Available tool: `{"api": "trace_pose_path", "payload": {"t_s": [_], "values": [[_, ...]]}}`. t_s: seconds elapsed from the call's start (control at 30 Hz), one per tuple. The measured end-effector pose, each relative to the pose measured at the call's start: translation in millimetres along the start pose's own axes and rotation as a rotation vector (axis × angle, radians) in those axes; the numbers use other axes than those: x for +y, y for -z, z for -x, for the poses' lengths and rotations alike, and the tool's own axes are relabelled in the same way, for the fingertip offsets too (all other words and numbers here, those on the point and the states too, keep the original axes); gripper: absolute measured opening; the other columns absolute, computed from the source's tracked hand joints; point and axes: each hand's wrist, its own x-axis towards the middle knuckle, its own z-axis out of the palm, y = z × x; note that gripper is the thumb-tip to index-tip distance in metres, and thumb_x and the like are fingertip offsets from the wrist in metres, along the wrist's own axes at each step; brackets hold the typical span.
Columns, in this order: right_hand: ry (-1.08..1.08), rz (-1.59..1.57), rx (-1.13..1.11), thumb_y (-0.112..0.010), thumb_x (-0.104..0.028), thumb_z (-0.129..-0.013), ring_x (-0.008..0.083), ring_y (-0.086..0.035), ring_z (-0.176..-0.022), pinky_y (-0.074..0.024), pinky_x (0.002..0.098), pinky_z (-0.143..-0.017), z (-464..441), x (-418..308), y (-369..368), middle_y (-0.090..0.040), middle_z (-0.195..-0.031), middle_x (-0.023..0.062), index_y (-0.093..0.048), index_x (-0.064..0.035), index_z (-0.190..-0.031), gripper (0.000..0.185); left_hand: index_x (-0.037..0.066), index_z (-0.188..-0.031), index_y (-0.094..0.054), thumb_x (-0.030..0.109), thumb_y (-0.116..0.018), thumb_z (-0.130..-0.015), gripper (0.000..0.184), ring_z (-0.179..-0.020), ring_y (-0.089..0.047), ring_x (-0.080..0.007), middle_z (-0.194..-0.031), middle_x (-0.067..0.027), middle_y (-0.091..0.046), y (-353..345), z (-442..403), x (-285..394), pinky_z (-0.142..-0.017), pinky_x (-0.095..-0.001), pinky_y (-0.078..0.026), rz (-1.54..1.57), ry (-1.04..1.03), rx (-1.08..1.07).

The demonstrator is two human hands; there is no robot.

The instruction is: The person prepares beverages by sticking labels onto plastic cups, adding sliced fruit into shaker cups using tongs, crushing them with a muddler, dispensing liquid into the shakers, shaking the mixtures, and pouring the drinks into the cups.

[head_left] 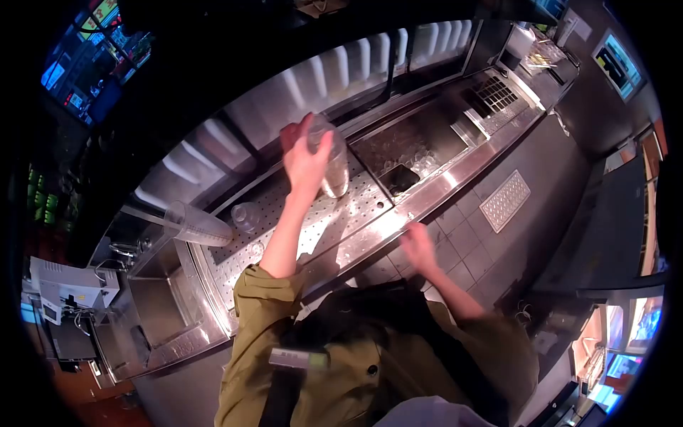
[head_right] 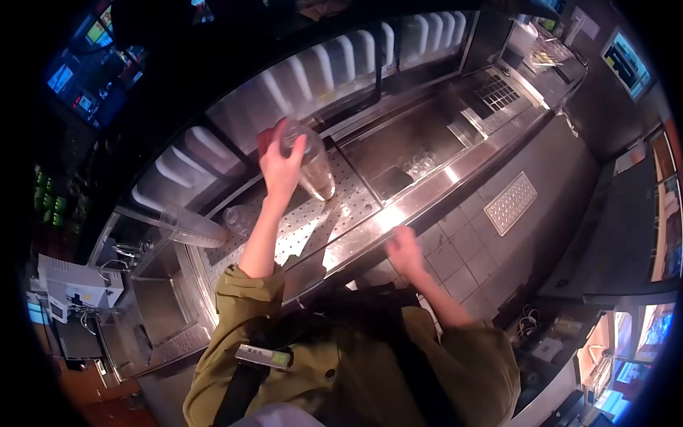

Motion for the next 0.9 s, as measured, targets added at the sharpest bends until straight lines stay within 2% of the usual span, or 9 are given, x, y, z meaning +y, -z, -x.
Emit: {"api": "trace_pose_path", "payload": {"t_s": [0.1, 0.17, 0.27, 0.37, 0.5, 0.6, 0.77, 0.83, 0.9], "values": [[-0.347, 0.059, 0.199, -0.054, -0.006, -0.081, 0.0253, -0.055, -0.091, -0.0459, 0.0324, -0.077, 55.2, 80.1, 103.3, -0.052, -0.106, 0.0152, -0.051, -0.0018, -0.111, 0.031, 0.007, -0.128, -0.042, 0.034, -0.066, -0.074, 0.065, -0.115, -0.041, -0.0334, -0.123, -0.0197, -0.043, 6.4, 3.8, 3.5, -0.095, -0.0373, -0.036, -0.138, -0.071, -0.033], [-0.438, 0.132, 0.328, -0.052, -0.005, -0.083, 0.0226, -0.054, -0.088, -0.0461, 0.0306, -0.072, 114.6, 138.9, 166.7, -0.052, -0.106, 0.0153, -0.049, -0.0007, -0.113, 0.03, -0.001, -0.133, -0.03, 0.031, -0.064, -0.077, 0.073, -0.12, -0.038, -0.0348, -0.131, -0.0214, -0.034, 9.6, 21.1, -6.6, -0.101, -0.0404, -0.031, -0.388, -0.234, 0.206], [-0.626, 0.212, 0.422, -0.054, -0.009, -0.083, 0.0208, -0.054, -0.089, -0.0456, 0.0298, -0.074, 186.1, 207.2, 258.3, -0.053, -0.106, 0.0139, -0.05, 0.002, -0.111, 0.031, -0.007, -0.129, -0.03, 0.023, -0.055, -0.084, 0.06, -0.119, -0.038, -0.0333, -0.131, -0.0209, -0.032, 15.5, 68.7, 33.7, -0.102, -0.0426, -0.03, -0.297, -0.235, 0.518], [-0.907, 0.206, 0.374, -0.054, -0.012, -0.085, 0.0198, -0.056, -0.089, -0.0477, 0.029, -0.075, 192.4, 262.1, 337.6, -0.056, -0.104, 0.0138, -0.046, 0.0028, -0.117, 0.036, -0.007, -0.118, -0.042, 0.013, -0.047, -0.087, 0.038, -0.108, -0.046, -0.0296, -0.119, -0.0184, -0.041, -59.9, 116.3, 74.9, -0.093, -0.0392, -0.038, -0.125, -0.274, 0.708], [-0.744, 0.207, 0.301, -0.055, -0.017, -0.083, 0.0245, -0.058, -0.09, -0.0473, 0.0326, -0.077, 56.8, 281.3, 371.7, -0.058, -0.104, 0.0146, -0.051, 0.0004, -0.112, 0.034, -0.005, -0.111, -0.049, 0.002, -0.051, -0.082, 0.029, -0.095, -0.05, -0.0271, -0.115, -0.0179, -0.044, -211.9, 132.4, 146.7, -0.084, -0.0355, -0.043, 0.1, -0.089, 0.147], [-0.515, 0.095, 0.11, -0.057, -0.021, -0.082, 0.0281, -0.06, -0.09, -0.047, 0.0353, -0.079, -84.6, 289.6, 379.2, -0.06, -0.104, 0.0152, -0.055, -0.0014, -0.108, 0.032, -0.004, -0.111, -0.05, -0.001, -0.051, -0.08, 0.031, -0.092, -0.052, -0.0268, -0.11, -0.0179, -0.048, -322.1, 118.9, 199.2, -0.078, -0.033, -0.046, 0.272, -0.252, -0.117], [-0.326, 0.057, -0.154, -0.055, -0.029, -0.085, 0.0278, -0.059, -0.091, -0.0465, 0.0364, -0.08, -187.1, 394.9, 479.8, -0.061, -0.098, 0.0157, -0.056, -0.006, -0.109, 0.034, -0.001, -0.112, -0.052, 0.02, -0.056, -0.084, 0.036, -0.098, -0.052, -0.0354, -0.101, -0.0202, -0.057, -538.5, 63.9, 312.4, -0.087, -0.0396, -0.041, 0.139, -0.159, -0.787], [-0.476, -0.005, -0.033, -0.055, -0.034, -0.085, 0.0283, -0.059, -0.094, -0.0463, 0.0357, -0.081, -148.1, 514.9, 507.6, -0.062, -0.097, 0.0159, -0.057, -0.0004, -0.105, 0.039, 0.004, -0.125, -0.045, 0.033, -0.057, -0.083, 0.053, -0.112, -0.048, -0.0373, -0.118, -0.0239, -0.051, -651.7, 61.2, 291.8, -0.095, -0.0405, -0.038, -0.167, -0.376, -1.136], [-0.915, 0.131, 0.246, -0.058, -0.03, -0.081, 0.0308, -0.059, -0.095, -0.0475, 0.0385, -0.078, -78.9, 596.3, 566.2, -0.063, -0.097, 0.0173, -0.061, -0.0006, -0.099, 0.035, 0.005, -0.128, -0.041, 0.046, -0.052, -0.083, 0.062, -0.112, -0.047, -0.0379, -0.12, -0.0245, -0.049, -711.7, 17.0, 396.1, -0.094, -0.0425, -0.039, -0.517, -0.405, -1.659]]}}
